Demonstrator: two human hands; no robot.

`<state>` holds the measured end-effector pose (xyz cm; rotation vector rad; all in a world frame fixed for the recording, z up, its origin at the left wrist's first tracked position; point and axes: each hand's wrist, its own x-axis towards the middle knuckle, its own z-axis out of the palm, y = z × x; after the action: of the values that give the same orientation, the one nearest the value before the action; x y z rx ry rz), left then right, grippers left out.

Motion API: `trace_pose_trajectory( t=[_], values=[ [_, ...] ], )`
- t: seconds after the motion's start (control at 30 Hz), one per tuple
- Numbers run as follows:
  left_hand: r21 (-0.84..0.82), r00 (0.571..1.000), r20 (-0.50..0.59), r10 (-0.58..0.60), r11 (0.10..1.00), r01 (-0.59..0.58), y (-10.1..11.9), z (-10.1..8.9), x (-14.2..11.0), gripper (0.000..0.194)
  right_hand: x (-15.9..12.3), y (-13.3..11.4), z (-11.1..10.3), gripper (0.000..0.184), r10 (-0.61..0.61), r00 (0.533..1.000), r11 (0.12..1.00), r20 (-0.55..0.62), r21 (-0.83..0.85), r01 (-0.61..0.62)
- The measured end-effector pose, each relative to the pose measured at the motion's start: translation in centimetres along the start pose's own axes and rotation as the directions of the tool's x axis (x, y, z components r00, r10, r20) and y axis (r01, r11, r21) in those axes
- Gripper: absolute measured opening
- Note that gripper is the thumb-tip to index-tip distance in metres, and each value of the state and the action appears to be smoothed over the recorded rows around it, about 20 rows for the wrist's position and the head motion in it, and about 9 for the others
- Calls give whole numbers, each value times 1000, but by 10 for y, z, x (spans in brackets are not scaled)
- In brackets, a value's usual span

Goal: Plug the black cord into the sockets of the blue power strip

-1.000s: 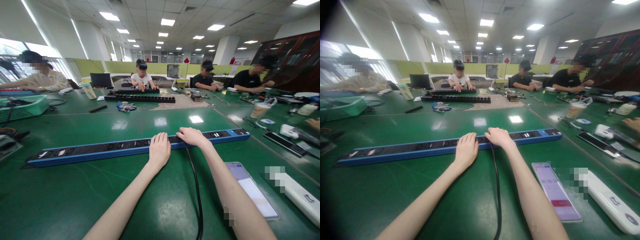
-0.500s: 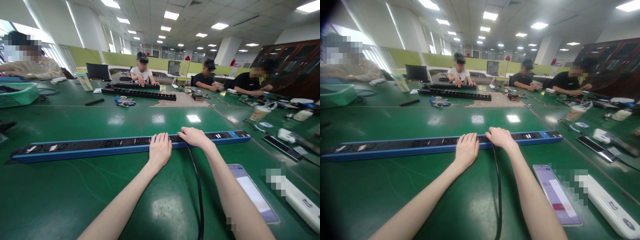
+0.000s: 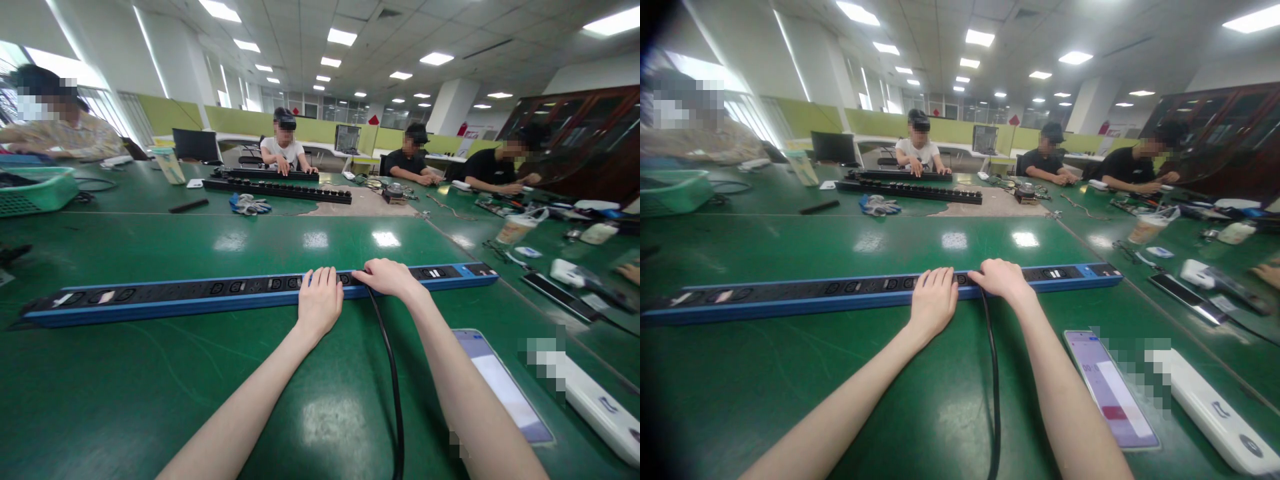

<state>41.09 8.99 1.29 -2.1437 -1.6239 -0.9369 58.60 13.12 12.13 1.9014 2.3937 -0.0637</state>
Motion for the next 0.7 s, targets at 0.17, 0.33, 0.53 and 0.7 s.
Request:
trace_pose_trajectory(
  t=[0.17, 0.33, 0.53, 0.7],
  values=[
    [-6, 1000, -10, 7, 1000, -7, 0, 0, 0, 46, -5, -16, -2, 55, 71, 997, 996, -23, -44, -72],
    [-5, 1000, -2, 7, 1000, -7, 1, -1, 0, 46, -9, -22, 2, 57, 108, 993, 994, -54, -25, -109],
    [-16, 1000, -13, 0, 1000, 0, 1, -1, 0, 46, -7, -15, 12, 59, 92, 993, 996, -76, 21, -91],
    [-23, 1000, -10, -2, 1000, 1, 1, 0, -1, 46, -3, -10, 16, 57, 78, 995, 996, -56, 51, -75]
  ],
)
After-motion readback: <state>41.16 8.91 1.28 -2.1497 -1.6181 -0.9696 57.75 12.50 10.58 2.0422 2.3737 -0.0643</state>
